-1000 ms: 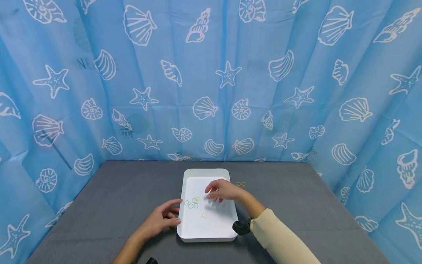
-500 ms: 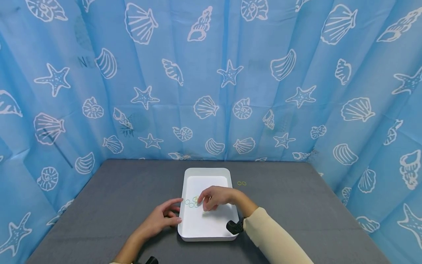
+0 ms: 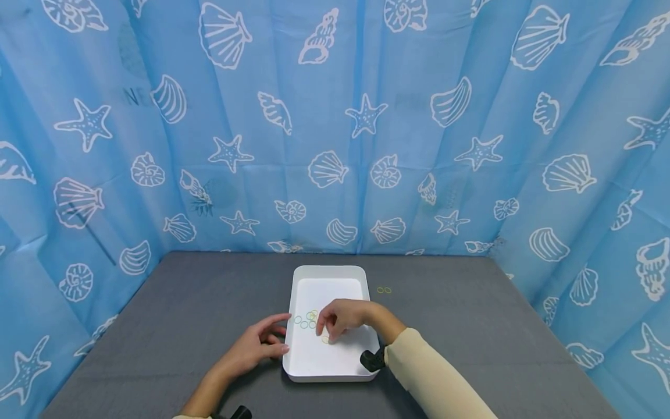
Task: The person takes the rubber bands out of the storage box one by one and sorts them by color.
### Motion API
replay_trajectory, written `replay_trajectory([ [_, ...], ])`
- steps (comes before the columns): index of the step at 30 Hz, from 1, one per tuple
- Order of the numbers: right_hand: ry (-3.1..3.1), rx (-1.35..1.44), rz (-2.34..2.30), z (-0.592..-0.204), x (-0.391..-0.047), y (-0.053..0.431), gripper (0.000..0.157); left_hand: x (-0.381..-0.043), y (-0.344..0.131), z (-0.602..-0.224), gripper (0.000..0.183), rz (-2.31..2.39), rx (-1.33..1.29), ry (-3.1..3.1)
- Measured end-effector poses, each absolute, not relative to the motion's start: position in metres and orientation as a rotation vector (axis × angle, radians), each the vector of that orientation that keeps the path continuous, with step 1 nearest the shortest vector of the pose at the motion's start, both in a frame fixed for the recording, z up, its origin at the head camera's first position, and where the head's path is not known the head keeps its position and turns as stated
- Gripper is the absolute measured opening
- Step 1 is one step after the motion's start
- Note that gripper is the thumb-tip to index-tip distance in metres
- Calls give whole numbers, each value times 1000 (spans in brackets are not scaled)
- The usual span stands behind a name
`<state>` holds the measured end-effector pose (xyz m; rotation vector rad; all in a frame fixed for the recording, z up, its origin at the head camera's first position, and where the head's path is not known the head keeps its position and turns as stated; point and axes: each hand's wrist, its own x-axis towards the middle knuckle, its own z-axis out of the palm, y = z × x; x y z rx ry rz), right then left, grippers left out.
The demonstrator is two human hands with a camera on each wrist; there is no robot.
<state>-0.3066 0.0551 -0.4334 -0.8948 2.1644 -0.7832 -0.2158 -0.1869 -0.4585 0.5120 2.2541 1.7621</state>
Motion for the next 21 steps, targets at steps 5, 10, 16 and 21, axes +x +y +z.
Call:
replay_trajectory([
  [5, 2207, -919, -736, -436, -305, 53, 17, -216, -187, -459, 61, 1759, 507, 2254],
  [10, 2266, -914, -688, -441, -304, 52, 14, -217, -187, -460, 61, 1741, 498, 2261],
  [16, 2357, -867, -630, -445, -303, 50, 11, -221, -189, -467, 62, 1760, 512, 2242],
  [21, 2415, -826, -575, -445, -302, 49, 11, -228, -192, -481, 62, 1762, 508, 2257],
])
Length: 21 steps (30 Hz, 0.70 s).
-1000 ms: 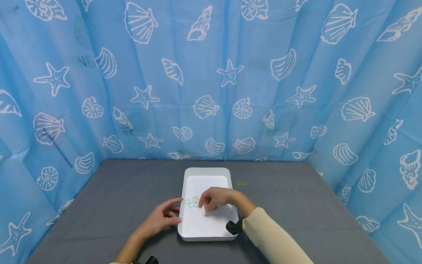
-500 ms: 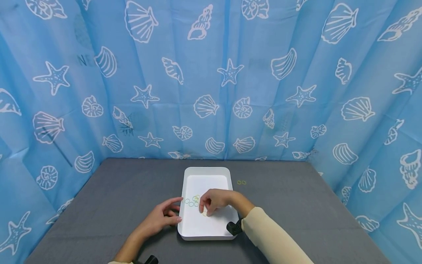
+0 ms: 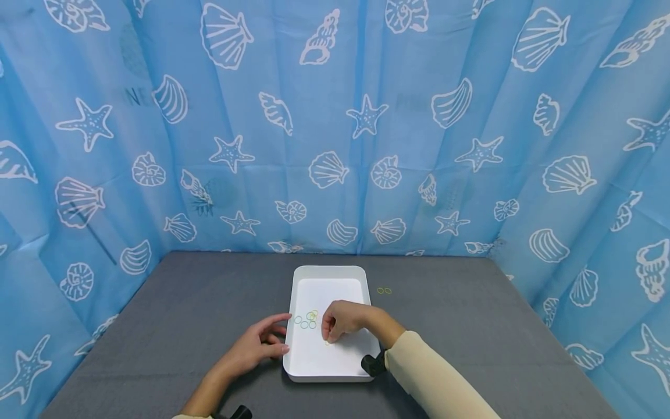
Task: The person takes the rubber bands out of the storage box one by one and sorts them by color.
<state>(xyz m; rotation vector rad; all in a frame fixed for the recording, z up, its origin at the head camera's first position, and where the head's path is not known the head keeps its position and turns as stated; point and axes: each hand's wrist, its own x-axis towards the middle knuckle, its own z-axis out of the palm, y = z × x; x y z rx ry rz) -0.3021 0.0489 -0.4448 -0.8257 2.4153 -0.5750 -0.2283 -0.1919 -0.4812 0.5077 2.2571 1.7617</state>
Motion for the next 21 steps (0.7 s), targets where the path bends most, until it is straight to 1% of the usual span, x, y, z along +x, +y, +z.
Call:
replay_trajectory([
  [5, 2406, -838, -577, -443, -303, 49, 10, -231, -193, -489, 62, 1750, 510, 2286],
  [15, 2369, -951, -620, -445, -309, 52, 10, -230, -192, -485, 61, 1746, 500, 2298],
  [21, 2337, -954, -607, -443, -309, 55, 11, -230, -193, -487, 61, 1744, 510, 2298],
])
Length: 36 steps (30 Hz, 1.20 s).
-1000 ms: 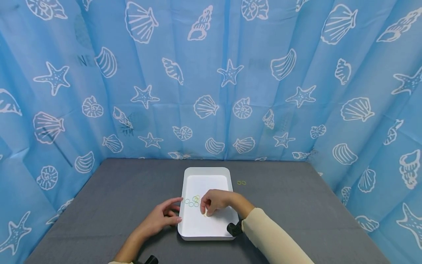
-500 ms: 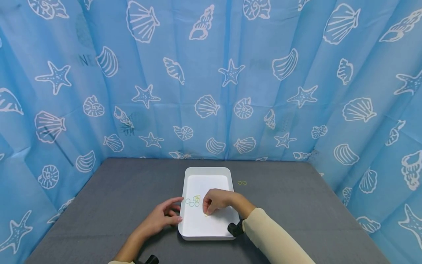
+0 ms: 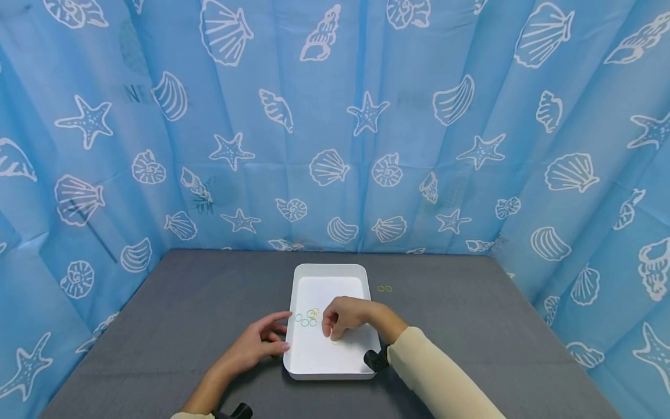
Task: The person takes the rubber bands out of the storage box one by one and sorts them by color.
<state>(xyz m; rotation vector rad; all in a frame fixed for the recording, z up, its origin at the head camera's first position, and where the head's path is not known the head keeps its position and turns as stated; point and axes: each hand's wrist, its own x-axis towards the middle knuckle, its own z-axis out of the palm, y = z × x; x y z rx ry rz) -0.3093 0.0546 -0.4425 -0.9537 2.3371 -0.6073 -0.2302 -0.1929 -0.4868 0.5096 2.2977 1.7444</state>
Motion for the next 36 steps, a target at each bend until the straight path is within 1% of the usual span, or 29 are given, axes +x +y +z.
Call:
replay_trajectory([
  [6, 2351, -914, -573, -442, -307, 54, 14, -230, -193, -489, 60, 1729, 492, 2309],
  [11, 2378, -881, -530, -442, -305, 52, 13, -231, -193, -491, 60, 1714, 493, 2324],
  [23, 2333, -941, -566, -440, -304, 54, 15, -231, -194, -491, 59, 1742, 501, 2308],
  [36, 2351, -922, -514, -440, -303, 54, 12, -230, -194, -488, 60, 1743, 527, 2301],
])
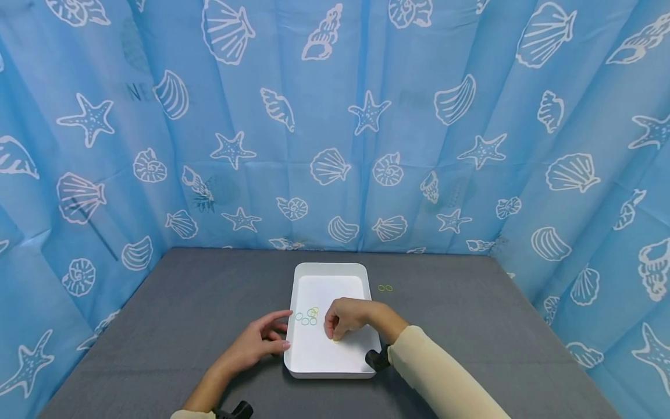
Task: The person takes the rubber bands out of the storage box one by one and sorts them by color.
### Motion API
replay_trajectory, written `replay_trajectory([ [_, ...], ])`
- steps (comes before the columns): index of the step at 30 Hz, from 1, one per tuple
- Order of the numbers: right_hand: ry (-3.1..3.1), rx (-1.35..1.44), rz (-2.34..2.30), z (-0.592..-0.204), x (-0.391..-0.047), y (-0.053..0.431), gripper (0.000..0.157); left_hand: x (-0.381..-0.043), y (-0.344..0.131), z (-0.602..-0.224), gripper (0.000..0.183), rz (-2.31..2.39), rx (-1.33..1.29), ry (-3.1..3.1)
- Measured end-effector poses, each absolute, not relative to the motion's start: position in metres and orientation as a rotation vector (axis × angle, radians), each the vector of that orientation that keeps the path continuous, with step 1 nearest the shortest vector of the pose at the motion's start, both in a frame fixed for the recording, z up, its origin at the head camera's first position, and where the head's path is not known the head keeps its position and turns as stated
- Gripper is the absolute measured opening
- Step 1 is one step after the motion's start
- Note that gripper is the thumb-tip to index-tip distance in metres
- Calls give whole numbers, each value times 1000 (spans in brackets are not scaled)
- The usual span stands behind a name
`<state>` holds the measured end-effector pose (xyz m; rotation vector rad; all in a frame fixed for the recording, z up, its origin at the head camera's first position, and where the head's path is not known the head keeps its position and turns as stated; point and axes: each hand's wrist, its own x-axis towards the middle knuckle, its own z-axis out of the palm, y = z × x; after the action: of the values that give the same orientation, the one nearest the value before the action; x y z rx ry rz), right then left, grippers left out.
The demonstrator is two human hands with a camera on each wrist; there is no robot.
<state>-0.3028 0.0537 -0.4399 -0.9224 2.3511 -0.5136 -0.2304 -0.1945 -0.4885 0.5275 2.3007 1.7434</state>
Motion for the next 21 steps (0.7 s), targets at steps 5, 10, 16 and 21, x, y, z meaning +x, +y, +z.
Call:
replay_trajectory([
  [5, 2374, -941, -496, -440, -305, 55, 11, -231, -194, -489, 59, 1747, 522, 2301],
  [10, 2375, -955, -523, -440, -308, 57, 10, -230, -194, -489, 59, 1737, 507, 2303],
  [16, 2408, -949, -577, -432, -314, 61, 7, -231, -194, -489, 60, 1728, 503, 2305],
  [21, 2457, -996, -610, -420, -321, 69, 6, -231, -195, -490, 59, 1722, 498, 2309],
])
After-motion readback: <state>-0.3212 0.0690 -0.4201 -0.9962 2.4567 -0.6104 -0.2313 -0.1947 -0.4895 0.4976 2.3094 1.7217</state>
